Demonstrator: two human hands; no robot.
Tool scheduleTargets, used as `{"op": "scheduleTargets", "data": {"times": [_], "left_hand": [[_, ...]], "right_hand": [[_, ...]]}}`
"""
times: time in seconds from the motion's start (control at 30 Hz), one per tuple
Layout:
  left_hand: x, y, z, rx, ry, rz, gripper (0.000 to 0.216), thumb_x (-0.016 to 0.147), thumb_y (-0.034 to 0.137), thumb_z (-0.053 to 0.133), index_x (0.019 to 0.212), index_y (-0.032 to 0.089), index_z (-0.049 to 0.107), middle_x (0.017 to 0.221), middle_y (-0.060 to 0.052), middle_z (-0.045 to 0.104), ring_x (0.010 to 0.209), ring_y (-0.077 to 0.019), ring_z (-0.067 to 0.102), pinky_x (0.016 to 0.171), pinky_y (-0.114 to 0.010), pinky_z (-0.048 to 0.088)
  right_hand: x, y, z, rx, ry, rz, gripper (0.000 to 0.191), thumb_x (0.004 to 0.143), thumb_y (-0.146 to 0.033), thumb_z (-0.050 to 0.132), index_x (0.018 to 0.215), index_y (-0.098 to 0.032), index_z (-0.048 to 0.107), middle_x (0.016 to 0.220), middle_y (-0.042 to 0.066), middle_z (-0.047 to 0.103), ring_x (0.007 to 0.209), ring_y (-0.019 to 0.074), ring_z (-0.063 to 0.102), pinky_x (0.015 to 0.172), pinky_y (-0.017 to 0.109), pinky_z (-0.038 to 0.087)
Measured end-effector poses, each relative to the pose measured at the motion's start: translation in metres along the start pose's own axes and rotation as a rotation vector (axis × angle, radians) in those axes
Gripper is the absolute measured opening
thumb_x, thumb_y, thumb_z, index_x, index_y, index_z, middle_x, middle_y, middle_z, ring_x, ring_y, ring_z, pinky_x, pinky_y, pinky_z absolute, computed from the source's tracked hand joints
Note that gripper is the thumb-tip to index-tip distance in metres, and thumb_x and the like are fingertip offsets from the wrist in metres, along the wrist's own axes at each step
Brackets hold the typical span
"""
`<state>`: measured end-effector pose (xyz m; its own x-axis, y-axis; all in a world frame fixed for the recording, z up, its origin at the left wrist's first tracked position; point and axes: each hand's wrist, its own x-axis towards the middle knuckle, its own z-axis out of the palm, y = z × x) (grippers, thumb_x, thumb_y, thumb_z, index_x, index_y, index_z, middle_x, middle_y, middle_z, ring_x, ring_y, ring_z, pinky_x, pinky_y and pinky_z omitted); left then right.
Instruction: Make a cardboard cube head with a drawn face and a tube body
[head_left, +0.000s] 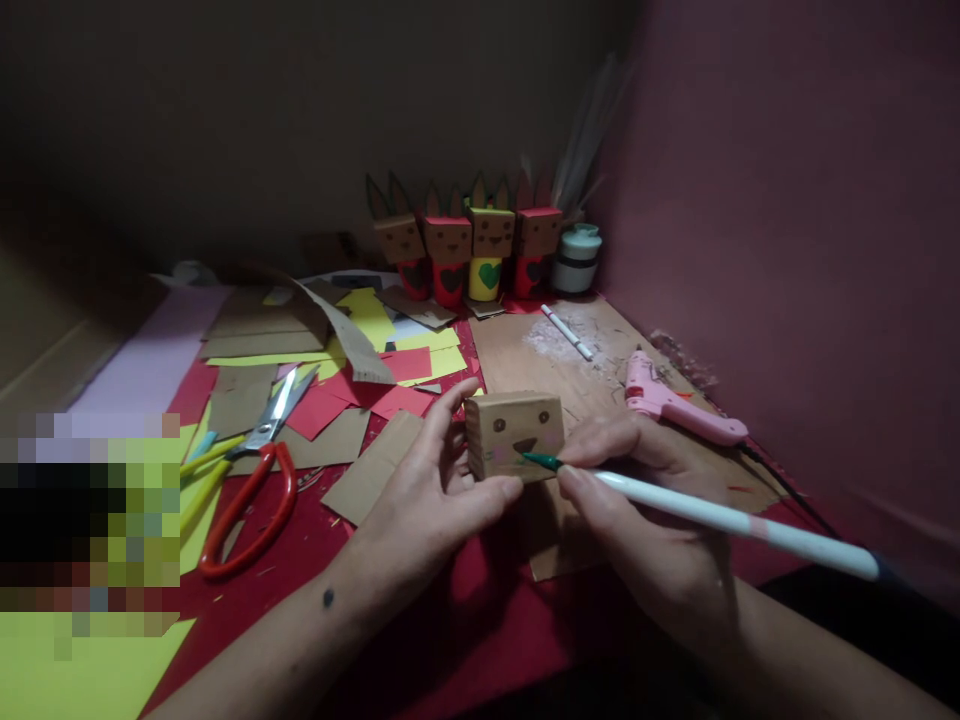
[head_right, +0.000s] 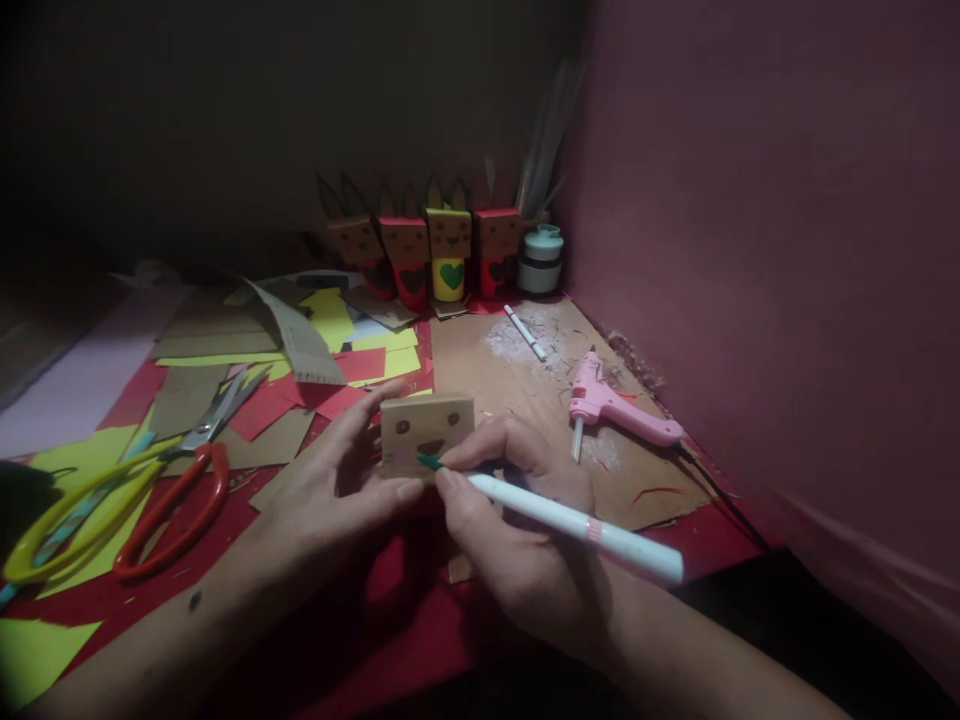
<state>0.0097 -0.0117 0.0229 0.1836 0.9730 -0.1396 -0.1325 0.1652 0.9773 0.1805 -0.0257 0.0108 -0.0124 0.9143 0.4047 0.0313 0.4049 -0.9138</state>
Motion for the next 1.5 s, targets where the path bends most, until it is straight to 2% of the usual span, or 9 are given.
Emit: {"op": "scheduleTargets", "data": {"times": [0.27,0.4,0.5,0.7,0.83,1.0,1.13,1.37,1.5], "left_hand": [[-0.003,0.004,0.003,0.121,0.088,-0.005,0.095,0.072,0.018,0.083,0.152,0.025,0.032,0.123,-0.008,0.071,0.112,-0.0259,0.069,0.089,-0.028,0.057],[-0.004,0.006,0.002,0.162,0.127,0.002,0.097,0.073,0.022,0.084,0.154,0.032,0.031,0.123,-0.004,0.07,0.108,-0.024,0.07,0.088,-0.027,0.057],[-0.005,0.007,0.003,0.176,0.139,0.0,0.098,0.073,0.024,0.083,0.155,0.031,0.03,0.112,-0.003,0.074,0.106,-0.0248,0.071,0.089,-0.029,0.057],[-0.005,0.007,0.004,0.127,0.134,-0.01,0.1,0.072,0.023,0.083,0.156,0.028,0.028,0.105,-0.005,0.076,0.1,-0.0287,0.073,0.086,-0.036,0.06],[-0.004,0.007,0.003,0.164,0.123,-0.01,0.101,0.069,0.026,0.086,0.155,0.028,0.031,0.109,-0.007,0.075,0.104,-0.0313,0.072,0.089,-0.037,0.059],[-0.005,0.008,0.005,0.16,0.119,-0.018,0.098,0.071,0.023,0.083,0.154,0.03,0.031,0.108,-0.005,0.074,0.098,-0.0291,0.074,0.084,-0.035,0.06],[-0.007,0.007,0.01,0.107,0.176,0.001,0.096,0.07,0.022,0.082,0.152,0.029,0.034,0.104,-0.004,0.074,0.096,-0.0284,0.074,0.082,-0.035,0.06],[-0.006,0.005,0.008,0.131,0.209,0.007,0.091,0.069,0.024,0.084,0.148,0.028,0.041,0.112,-0.006,0.073,0.103,-0.0282,0.072,0.086,-0.033,0.059],[-0.006,0.006,0.007,0.116,0.201,0.009,0.09,0.068,0.025,0.085,0.147,0.029,0.042,0.115,-0.006,0.072,0.103,-0.0285,0.072,0.086,-0.033,0.059]], "right_hand": [[0.002,0.007,-0.002,0.186,-0.095,0.062,0.01,0.085,-0.017,0.069,0.084,-0.026,0.063,0.065,-0.005,0.061,0.052,0.0119,0.053,0.051,0.025,0.045],[0.003,0.007,-0.005,0.121,-0.022,-0.013,0.012,0.086,-0.014,0.065,0.082,-0.025,0.063,0.063,-0.005,0.059,0.051,0.0118,0.052,0.049,0.024,0.042],[0.003,0.005,-0.007,-0.002,0.056,-0.055,0.013,0.087,-0.014,0.064,0.08,-0.026,0.062,0.06,-0.005,0.056,0.05,0.012,0.05,0.048,0.025,0.039],[0.0,0.001,-0.002,-0.154,0.06,-0.056,0.016,0.085,-0.013,0.062,0.078,-0.026,0.056,0.056,-0.006,0.051,0.045,0.0117,0.046,0.042,0.025,0.035],[0.002,0.001,-0.001,-0.232,0.064,-0.111,0.017,0.085,-0.012,0.061,0.077,-0.025,0.053,0.058,-0.006,0.051,0.047,0.0111,0.046,0.043,0.024,0.036],[0.004,0.002,-0.001,-0.242,0.07,-0.154,0.015,0.084,-0.012,0.061,0.077,-0.024,0.054,0.059,-0.006,0.052,0.05,0.011,0.05,0.045,0.023,0.039],[0.004,0.003,0.001,-0.264,0.068,-0.141,0.016,0.083,-0.012,0.061,0.076,-0.023,0.053,0.063,-0.006,0.053,0.052,0.0103,0.052,0.047,0.021,0.041],[0.006,0.002,0.0,-0.266,0.134,-0.144,0.014,0.081,-0.012,0.061,0.076,-0.023,0.054,0.061,-0.005,0.054,0.05,0.0109,0.052,0.043,0.022,0.038],[0.005,0.0,-0.001,-0.237,0.106,-0.134,0.015,0.082,-0.013,0.061,0.076,-0.024,0.054,0.059,-0.005,0.053,0.052,0.0121,0.052,0.047,0.024,0.041]]}}
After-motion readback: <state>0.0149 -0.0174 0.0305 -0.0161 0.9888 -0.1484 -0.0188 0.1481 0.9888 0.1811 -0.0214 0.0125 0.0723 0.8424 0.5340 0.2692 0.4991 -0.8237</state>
